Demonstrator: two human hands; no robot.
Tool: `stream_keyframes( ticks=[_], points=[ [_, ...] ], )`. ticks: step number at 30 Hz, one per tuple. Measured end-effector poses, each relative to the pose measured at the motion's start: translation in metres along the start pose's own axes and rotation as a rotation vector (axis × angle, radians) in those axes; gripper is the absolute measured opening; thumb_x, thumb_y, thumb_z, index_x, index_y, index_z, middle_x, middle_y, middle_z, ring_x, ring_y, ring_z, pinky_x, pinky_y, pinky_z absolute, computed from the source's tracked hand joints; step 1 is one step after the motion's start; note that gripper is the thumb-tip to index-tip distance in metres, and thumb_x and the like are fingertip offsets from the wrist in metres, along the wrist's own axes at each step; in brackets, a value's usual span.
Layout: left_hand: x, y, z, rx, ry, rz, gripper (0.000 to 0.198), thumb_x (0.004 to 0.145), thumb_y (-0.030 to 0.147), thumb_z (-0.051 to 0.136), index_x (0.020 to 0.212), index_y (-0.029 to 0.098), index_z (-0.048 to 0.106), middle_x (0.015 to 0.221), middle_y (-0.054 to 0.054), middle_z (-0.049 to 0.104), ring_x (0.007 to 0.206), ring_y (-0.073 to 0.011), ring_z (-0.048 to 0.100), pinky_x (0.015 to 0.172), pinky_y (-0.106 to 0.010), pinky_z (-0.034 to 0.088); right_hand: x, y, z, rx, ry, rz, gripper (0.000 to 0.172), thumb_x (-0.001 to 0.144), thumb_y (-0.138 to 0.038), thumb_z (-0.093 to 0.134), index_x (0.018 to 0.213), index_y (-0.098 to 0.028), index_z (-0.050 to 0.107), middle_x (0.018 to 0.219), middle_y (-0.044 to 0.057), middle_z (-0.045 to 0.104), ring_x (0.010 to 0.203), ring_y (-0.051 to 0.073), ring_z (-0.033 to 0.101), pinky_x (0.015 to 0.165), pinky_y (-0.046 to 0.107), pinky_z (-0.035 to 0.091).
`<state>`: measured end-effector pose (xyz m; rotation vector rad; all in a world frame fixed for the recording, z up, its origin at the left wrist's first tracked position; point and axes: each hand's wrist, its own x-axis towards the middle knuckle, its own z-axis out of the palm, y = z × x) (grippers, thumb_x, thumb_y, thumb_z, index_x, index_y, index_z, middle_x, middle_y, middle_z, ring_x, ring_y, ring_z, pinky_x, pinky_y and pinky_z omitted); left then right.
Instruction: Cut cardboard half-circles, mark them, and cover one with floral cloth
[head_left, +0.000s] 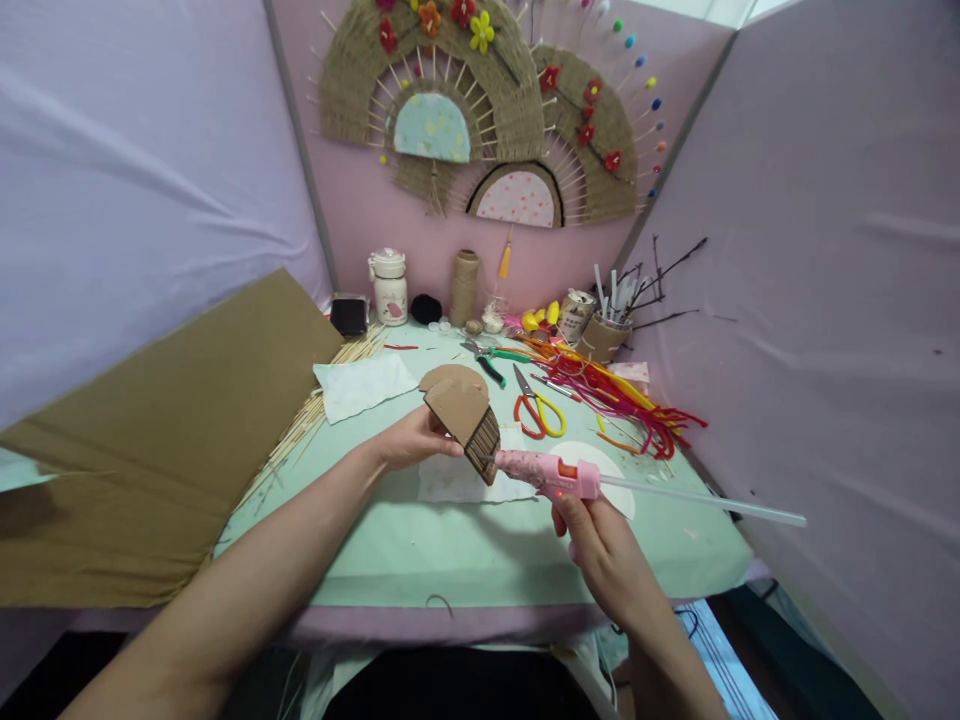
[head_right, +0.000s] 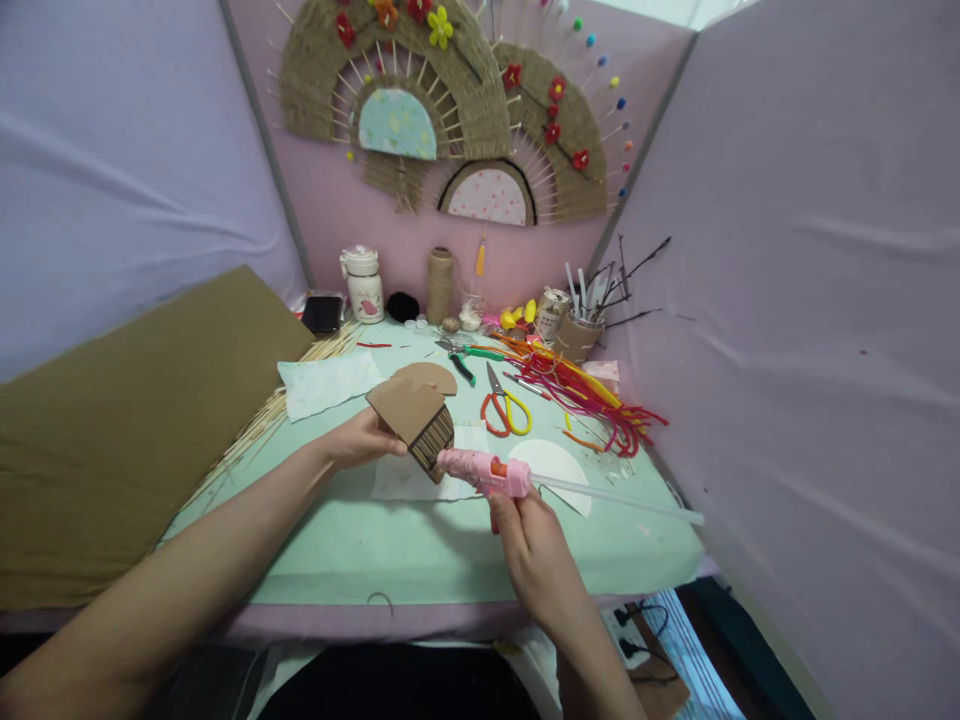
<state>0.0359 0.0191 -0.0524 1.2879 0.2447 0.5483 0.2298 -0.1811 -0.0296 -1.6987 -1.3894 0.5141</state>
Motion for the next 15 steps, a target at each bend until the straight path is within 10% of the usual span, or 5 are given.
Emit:
stream_keyframes(
  ticks=[15],
  points=[
    [-0.0001,0.0042,-0.0008,0.026,0.022,-0.006,0.079,0.061,0.022,0.086,0.132,0.018,0.052,0.131,-0.018,0.06,0.125,-0.0376,0.052,0.104,-0.053,0.04,-0.002,0.0026,-0.0034,-0.006,-0.087,-0.01,0.047,0.095,-0.051,0.034,0.075,-0.019,0.062,0.077,0.006,0.064,0.071,0.02,0.058,0.065,0.029,0.046]
  ],
)
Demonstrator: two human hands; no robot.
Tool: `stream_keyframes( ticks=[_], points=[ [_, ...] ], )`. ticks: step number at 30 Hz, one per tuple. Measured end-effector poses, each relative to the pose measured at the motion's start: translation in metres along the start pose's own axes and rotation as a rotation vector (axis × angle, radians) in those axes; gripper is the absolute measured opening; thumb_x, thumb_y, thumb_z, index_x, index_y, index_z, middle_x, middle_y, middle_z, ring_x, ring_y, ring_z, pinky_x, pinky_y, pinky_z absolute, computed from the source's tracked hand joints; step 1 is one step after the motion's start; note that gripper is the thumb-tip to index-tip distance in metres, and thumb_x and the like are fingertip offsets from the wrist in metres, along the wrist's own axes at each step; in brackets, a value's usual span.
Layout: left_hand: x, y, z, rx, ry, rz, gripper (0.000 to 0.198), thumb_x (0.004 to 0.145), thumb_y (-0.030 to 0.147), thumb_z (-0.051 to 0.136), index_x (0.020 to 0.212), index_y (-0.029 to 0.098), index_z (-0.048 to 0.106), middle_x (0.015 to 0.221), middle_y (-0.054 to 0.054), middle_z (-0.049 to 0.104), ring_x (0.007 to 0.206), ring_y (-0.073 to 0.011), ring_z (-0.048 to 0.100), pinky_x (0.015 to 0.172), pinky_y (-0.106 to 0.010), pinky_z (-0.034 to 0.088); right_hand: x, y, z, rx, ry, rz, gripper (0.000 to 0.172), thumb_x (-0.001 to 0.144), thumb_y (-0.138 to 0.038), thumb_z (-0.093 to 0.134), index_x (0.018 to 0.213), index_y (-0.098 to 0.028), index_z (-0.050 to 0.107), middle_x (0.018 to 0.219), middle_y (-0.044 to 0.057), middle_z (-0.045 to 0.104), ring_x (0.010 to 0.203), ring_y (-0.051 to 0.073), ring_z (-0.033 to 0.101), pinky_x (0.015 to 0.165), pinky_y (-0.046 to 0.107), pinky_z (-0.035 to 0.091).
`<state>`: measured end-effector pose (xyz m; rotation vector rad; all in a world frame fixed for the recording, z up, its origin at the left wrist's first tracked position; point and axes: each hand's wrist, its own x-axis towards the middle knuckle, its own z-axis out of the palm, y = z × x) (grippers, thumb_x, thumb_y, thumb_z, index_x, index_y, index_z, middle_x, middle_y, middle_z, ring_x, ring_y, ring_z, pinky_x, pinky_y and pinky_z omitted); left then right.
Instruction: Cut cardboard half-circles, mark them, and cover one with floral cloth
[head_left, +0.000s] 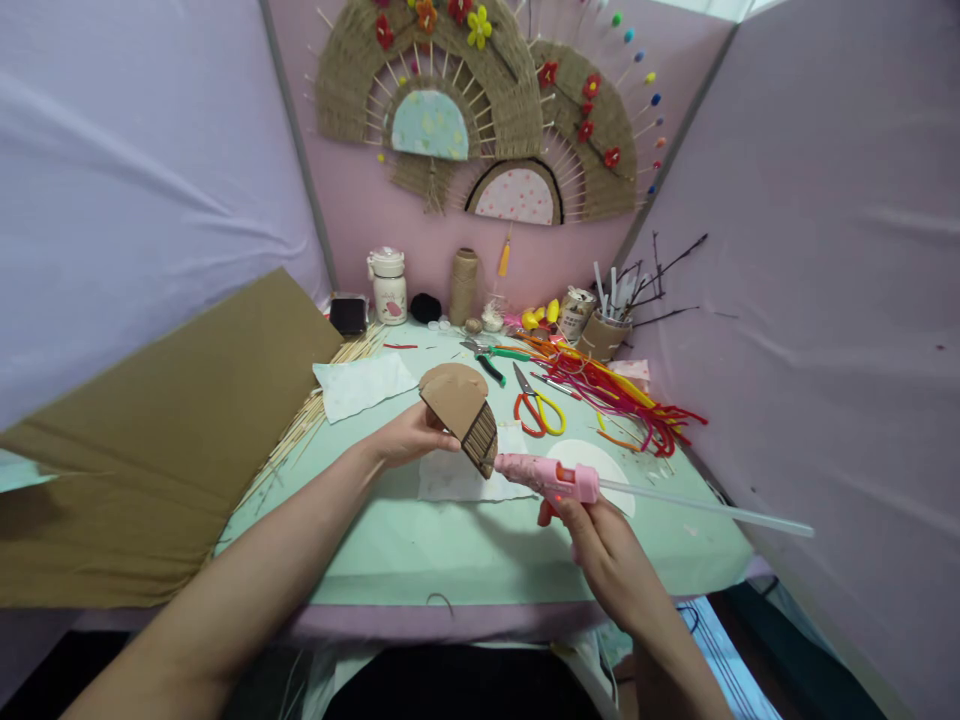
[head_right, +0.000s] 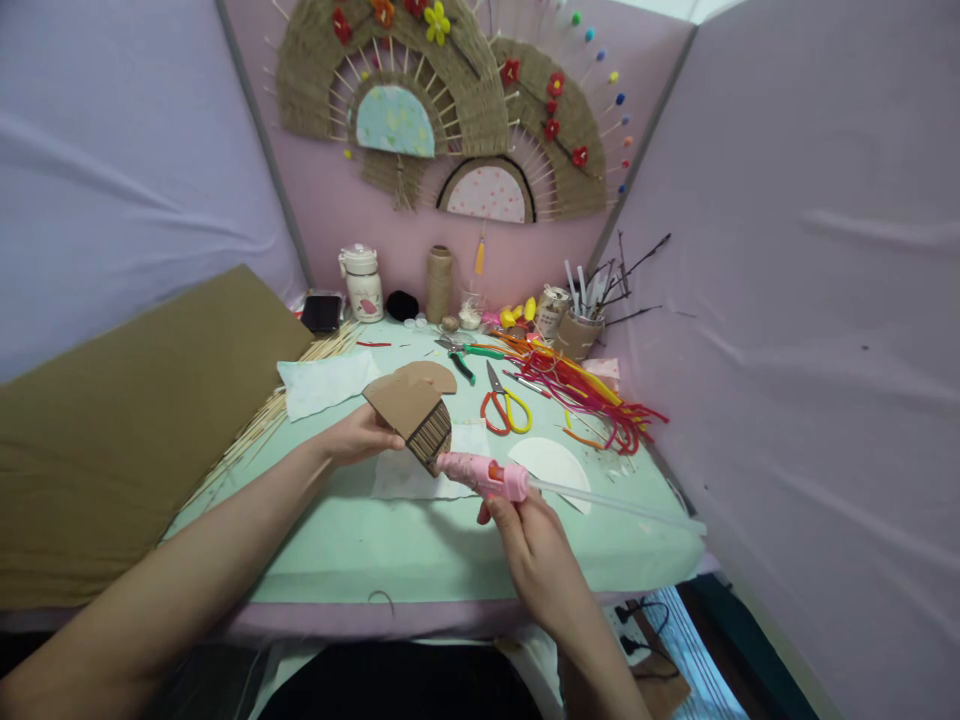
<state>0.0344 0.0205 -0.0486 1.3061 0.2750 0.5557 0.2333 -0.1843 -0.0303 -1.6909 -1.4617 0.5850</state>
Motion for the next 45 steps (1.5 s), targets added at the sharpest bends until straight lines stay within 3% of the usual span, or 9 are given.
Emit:
stream_keyframes(
  ticks=[5,14,17,22,27,32,37,45],
  points=[
    [0.0,0.0,0.0,-0.005,0.014,0.011,0.081,0.06,0.021,0.086,0.133,0.019,0.052,0.133,-0.017,0.059,0.128,-0.0382,0.049,0.105,-0.054,0.038,-0.001,0.001,-0.001,-0.018,0.022,0.019,0.05,0.095,-0.053,0.033,0.071,-0.019,0.059,0.075,0.006,0.063,0.071,0.02,0.057,0.069,0.03,0.045],
    [-0.001,-0.002,-0.001,-0.008,-0.002,-0.023,0.078,0.06,0.02,0.086,0.131,0.018,0.053,0.133,-0.017,0.059,0.126,-0.0365,0.051,0.104,-0.051,0.039,-0.002,0.01,-0.001,-0.036,0.029,0.061,0.051,0.095,-0.057,0.032,0.067,-0.019,0.053,0.065,0.004,0.058,0.063,0.019,0.054,0.062,0.029,0.042],
    [-0.001,-0.003,-0.001,0.02,-0.051,-0.026,0.082,0.062,0.02,0.086,0.136,0.021,0.049,0.137,-0.015,0.056,0.129,-0.0348,0.049,0.105,-0.05,0.039,0.0,0.007,-0.001,-0.007,0.045,0.051,0.051,0.094,-0.056,0.033,0.069,-0.019,0.055,0.066,0.004,0.058,0.06,0.018,0.053,0.058,0.027,0.042],
    [-0.001,-0.005,0.004,0.092,-0.161,-0.03,0.088,0.06,0.023,0.087,0.138,0.024,0.046,0.141,-0.014,0.052,0.132,-0.0323,0.046,0.107,-0.047,0.037,0.006,0.0,0.001,0.07,0.058,0.005,0.048,0.095,-0.054,0.033,0.089,-0.017,0.064,0.071,0.004,0.058,0.054,0.015,0.049,0.052,0.026,0.04],
    [0.0,-0.004,0.009,0.17,-0.226,-0.036,0.09,0.06,0.028,0.087,0.139,0.022,0.044,0.133,-0.014,0.058,0.126,-0.0311,0.051,0.106,-0.049,0.035,0.011,-0.004,0.007,0.093,0.052,-0.013,0.048,0.096,-0.053,0.033,0.094,-0.016,0.065,0.075,0.004,0.06,0.053,0.014,0.047,0.052,0.026,0.041],
    [0.0,-0.003,0.011,0.204,-0.259,-0.043,0.091,0.061,0.03,0.087,0.14,0.021,0.043,0.128,-0.015,0.061,0.122,-0.0308,0.054,0.104,-0.049,0.037,0.013,-0.006,0.01,0.102,0.066,-0.015,0.046,0.096,-0.053,0.035,0.086,-0.018,0.062,0.082,0.005,0.064,0.056,0.014,0.05,0.055,0.026,0.042],
    [0.0,-0.003,0.01,0.211,-0.23,-0.02,0.09,0.06,0.03,0.087,0.139,0.022,0.044,0.129,-0.014,0.06,0.122,-0.0305,0.054,0.106,-0.049,0.035,0.013,-0.007,0.008,0.063,0.101,0.009,0.05,0.095,-0.056,0.033,0.072,-0.019,0.057,0.069,0.004,0.06,0.058,0.016,0.052,0.054,0.026,0.042],
    [-0.001,-0.002,0.009,0.194,-0.201,-0.032,0.091,0.06,0.029,0.087,0.14,0.023,0.043,0.137,-0.016,0.055,0.128,-0.033,0.049,0.106,-0.05,0.035,0.012,-0.005,0.006,0.005,0.118,0.042,0.049,0.094,-0.057,0.032,0.067,-0.021,0.051,0.057,0.001,0.051,0.057,0.018,0.053,0.053,0.028,0.042]
  ],
)
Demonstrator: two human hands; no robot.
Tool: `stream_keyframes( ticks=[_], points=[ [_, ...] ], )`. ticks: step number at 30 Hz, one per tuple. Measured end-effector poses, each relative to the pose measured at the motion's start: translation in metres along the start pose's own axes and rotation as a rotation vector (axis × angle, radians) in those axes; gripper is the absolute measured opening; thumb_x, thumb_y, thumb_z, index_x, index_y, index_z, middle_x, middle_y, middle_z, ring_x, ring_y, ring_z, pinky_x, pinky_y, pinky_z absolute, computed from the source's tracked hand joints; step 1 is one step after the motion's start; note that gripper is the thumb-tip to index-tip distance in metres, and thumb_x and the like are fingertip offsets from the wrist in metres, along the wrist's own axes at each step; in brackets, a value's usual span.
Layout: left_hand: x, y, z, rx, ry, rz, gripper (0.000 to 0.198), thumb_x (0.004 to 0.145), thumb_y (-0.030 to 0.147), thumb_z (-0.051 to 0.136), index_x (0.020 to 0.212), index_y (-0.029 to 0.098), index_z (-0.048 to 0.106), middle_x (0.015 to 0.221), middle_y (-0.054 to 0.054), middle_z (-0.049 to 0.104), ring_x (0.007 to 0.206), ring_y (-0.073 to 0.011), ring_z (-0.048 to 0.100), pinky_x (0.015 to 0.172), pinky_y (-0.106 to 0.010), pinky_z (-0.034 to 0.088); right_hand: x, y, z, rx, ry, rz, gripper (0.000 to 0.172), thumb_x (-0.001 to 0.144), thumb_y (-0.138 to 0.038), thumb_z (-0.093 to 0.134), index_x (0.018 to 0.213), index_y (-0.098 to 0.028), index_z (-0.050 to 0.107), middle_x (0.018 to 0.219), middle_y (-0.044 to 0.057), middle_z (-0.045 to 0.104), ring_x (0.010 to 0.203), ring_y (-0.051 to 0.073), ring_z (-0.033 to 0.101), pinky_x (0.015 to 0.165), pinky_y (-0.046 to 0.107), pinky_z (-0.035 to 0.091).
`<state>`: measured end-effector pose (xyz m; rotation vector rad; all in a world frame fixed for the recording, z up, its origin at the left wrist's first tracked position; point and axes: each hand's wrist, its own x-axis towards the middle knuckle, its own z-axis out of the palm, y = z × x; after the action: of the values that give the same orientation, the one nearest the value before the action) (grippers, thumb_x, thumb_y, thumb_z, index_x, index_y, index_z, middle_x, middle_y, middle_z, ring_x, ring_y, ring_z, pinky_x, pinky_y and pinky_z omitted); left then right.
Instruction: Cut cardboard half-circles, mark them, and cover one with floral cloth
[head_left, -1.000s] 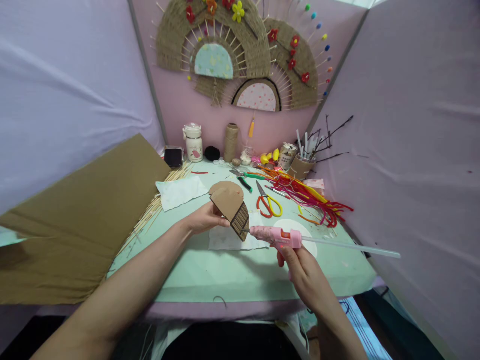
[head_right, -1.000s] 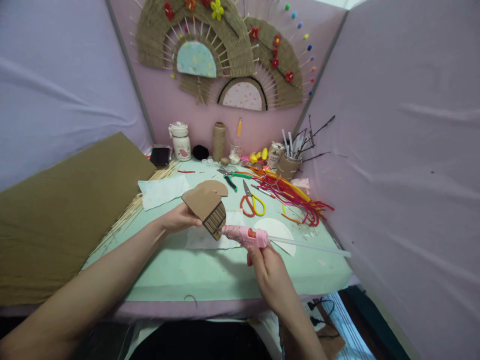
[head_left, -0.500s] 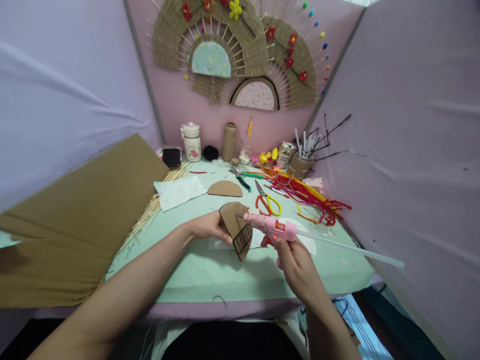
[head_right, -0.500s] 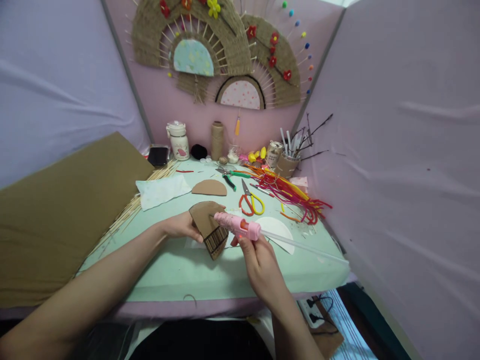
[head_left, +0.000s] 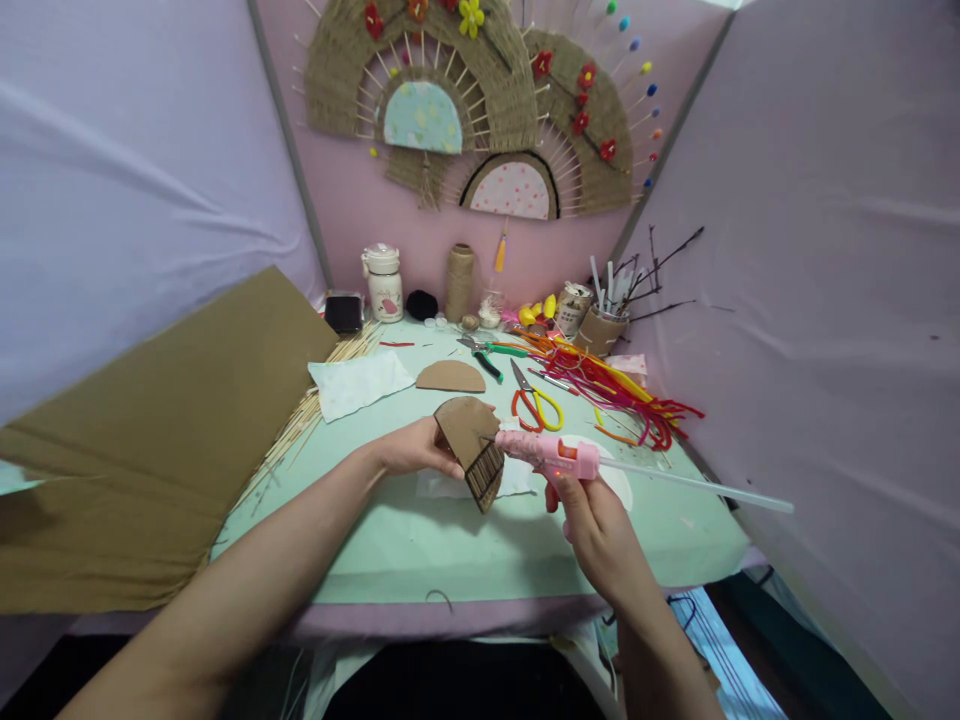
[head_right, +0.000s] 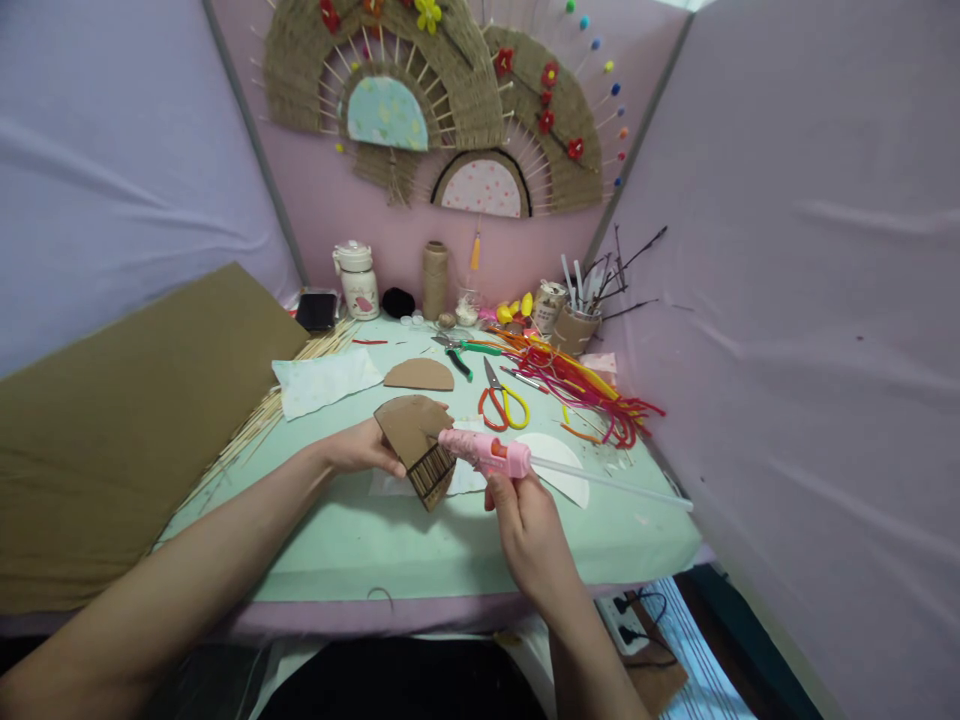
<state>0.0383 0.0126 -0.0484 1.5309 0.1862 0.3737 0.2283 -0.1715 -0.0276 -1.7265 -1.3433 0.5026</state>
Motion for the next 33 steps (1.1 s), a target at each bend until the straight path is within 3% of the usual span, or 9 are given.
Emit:
stream_keyframes(
  ticks=[5,12,15,18,21,24,28,33],
  points=[
    [0.0,-0.001,-0.002,-0.033,0.062,-0.014,0.094,0.058,0.029,0.088,0.14,0.023,0.043,0.142,-0.016,0.05,0.132,-0.0334,0.045,0.108,-0.049,0.034,0.0,-0.004,-0.003,-0.032,-0.017,-0.041,0.045,0.093,-0.054,0.034,0.065,-0.023,0.049,0.056,0.001,0.051,0.061,0.019,0.054,0.056,0.029,0.043],
    [0.001,0.002,-0.003,-0.13,0.155,-0.014,0.081,0.058,0.026,0.088,0.131,0.02,0.052,0.132,-0.016,0.058,0.125,-0.0334,0.051,0.105,-0.049,0.037,-0.004,0.001,-0.02,-0.101,-0.028,-0.048,0.044,0.093,-0.052,0.036,0.066,-0.022,0.054,0.064,0.004,0.059,0.062,0.019,0.056,0.058,0.029,0.044],
    [0.002,0.005,-0.004,-0.203,0.206,0.008,0.077,0.059,0.028,0.086,0.128,0.02,0.054,0.127,-0.015,0.061,0.122,-0.0338,0.053,0.101,-0.047,0.039,-0.005,0.011,-0.037,-0.139,0.026,-0.006,0.045,0.094,-0.052,0.034,0.072,-0.021,0.058,0.068,0.005,0.062,0.065,0.02,0.058,0.058,0.029,0.045],
    [0.001,0.006,-0.007,-0.206,0.273,0.002,0.075,0.061,0.032,0.084,0.129,0.022,0.054,0.126,-0.014,0.061,0.12,-0.0342,0.054,0.098,-0.046,0.042,-0.003,0.028,-0.059,-0.228,0.159,0.019,0.045,0.094,-0.052,0.033,0.079,-0.021,0.061,0.077,0.007,0.065,0.071,0.022,0.06,0.063,0.031,0.047],
    [0.0,0.006,-0.013,-0.09,0.354,0.002,0.073,0.064,0.036,0.082,0.13,0.022,0.053,0.13,-0.013,0.058,0.123,-0.0349,0.05,0.1,-0.045,0.041,0.001,0.055,-0.082,-0.385,0.241,0.027,0.042,0.094,-0.049,0.034,0.09,-0.02,0.064,0.088,0.011,0.068,0.082,0.026,0.062,0.074,0.036,0.047],
    [0.002,0.009,-0.016,0.123,0.389,-0.015,0.074,0.068,0.039,0.078,0.135,0.025,0.05,0.137,-0.011,0.052,0.127,-0.0337,0.046,0.101,-0.043,0.04,0.004,0.09,-0.101,-0.609,0.301,0.029,0.04,0.093,-0.042,0.035,0.112,-0.018,0.061,0.104,0.014,0.067,0.095,0.029,0.059,0.081,0.04,0.044],
    [0.006,0.015,-0.01,0.501,0.426,-0.114,0.086,0.071,0.041,0.073,0.146,0.028,0.034,0.144,-0.011,0.043,0.127,-0.0314,0.045,0.099,-0.043,0.042,0.007,0.135,-0.114,-0.862,0.197,0.124,0.036,0.093,-0.033,0.036,0.107,-0.011,0.061,0.098,0.018,0.068,0.092,0.031,0.059,0.084,0.043,0.04],
    [0.009,0.013,-0.001,0.819,0.414,-0.19,0.092,0.07,0.045,0.071,0.148,0.022,0.028,0.139,-0.014,0.048,0.124,-0.0318,0.047,0.101,-0.046,0.04,0.013,0.172,-0.112,-1.021,0.142,0.088,0.032,0.09,-0.023,0.043,0.111,-0.007,0.061,0.1,0.021,0.067,0.095,0.032,0.059,0.086,0.044,0.039]
  ],
)
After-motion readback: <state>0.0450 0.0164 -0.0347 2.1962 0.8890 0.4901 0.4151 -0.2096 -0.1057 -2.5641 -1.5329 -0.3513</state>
